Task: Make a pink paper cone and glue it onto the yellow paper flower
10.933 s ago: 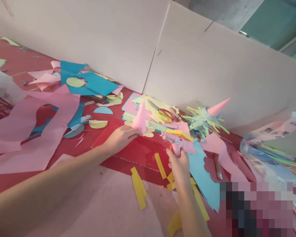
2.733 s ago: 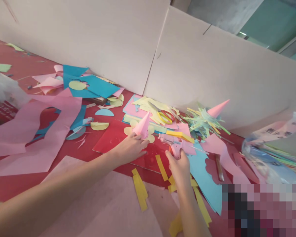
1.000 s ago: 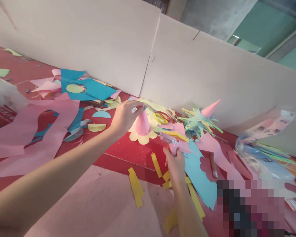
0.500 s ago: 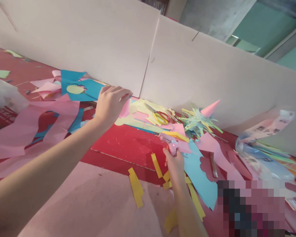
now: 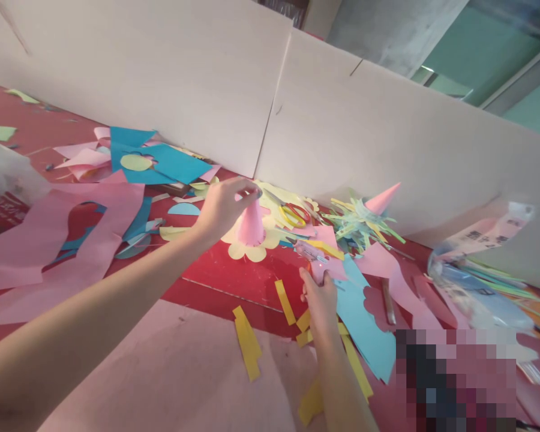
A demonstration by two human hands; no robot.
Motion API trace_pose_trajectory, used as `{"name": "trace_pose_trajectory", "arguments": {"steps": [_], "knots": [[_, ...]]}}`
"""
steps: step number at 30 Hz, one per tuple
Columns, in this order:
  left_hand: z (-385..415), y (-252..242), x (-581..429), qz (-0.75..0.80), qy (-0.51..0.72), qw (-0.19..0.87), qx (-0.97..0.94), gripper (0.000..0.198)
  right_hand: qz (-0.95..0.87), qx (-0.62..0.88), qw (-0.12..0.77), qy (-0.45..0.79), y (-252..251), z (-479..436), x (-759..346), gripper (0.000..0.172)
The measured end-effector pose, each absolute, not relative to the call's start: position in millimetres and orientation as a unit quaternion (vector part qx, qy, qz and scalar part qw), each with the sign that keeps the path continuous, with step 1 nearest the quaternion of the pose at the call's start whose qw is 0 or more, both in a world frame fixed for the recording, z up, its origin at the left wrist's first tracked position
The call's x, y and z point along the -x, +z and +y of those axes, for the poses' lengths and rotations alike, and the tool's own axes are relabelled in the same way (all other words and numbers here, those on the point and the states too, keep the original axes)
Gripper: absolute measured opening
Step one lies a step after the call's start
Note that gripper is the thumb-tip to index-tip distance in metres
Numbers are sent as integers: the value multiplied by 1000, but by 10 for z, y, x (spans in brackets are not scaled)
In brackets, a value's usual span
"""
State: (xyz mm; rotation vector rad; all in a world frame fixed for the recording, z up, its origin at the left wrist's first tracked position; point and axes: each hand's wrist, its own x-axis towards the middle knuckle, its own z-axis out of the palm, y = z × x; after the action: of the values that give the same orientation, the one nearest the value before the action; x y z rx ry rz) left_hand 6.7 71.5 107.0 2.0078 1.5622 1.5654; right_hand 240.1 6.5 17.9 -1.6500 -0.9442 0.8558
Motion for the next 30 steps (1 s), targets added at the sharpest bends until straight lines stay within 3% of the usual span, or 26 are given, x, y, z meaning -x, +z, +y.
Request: {"name": "trace_pose_trajectory", "arguments": {"steps": [5,10,19,22,30], "knots": [[660,807,-175,493,502,117,-701,16,-371,679,509,377,126,102,-2422,36],[496,668,-64,477,494,61,-725,26,-366,689,502,375,101,117,-2434,36],[181,601,188,421,134,36,-896,29,-375,704,488,355,126,89,-2406,32],[154,591,211,430,99,20,-897,37,-378,704,484,357,117,96,-2413,32],[244,472,245,361,43,-142,-921,50,-385,692,491,364,113,91,-2420,32]]}}
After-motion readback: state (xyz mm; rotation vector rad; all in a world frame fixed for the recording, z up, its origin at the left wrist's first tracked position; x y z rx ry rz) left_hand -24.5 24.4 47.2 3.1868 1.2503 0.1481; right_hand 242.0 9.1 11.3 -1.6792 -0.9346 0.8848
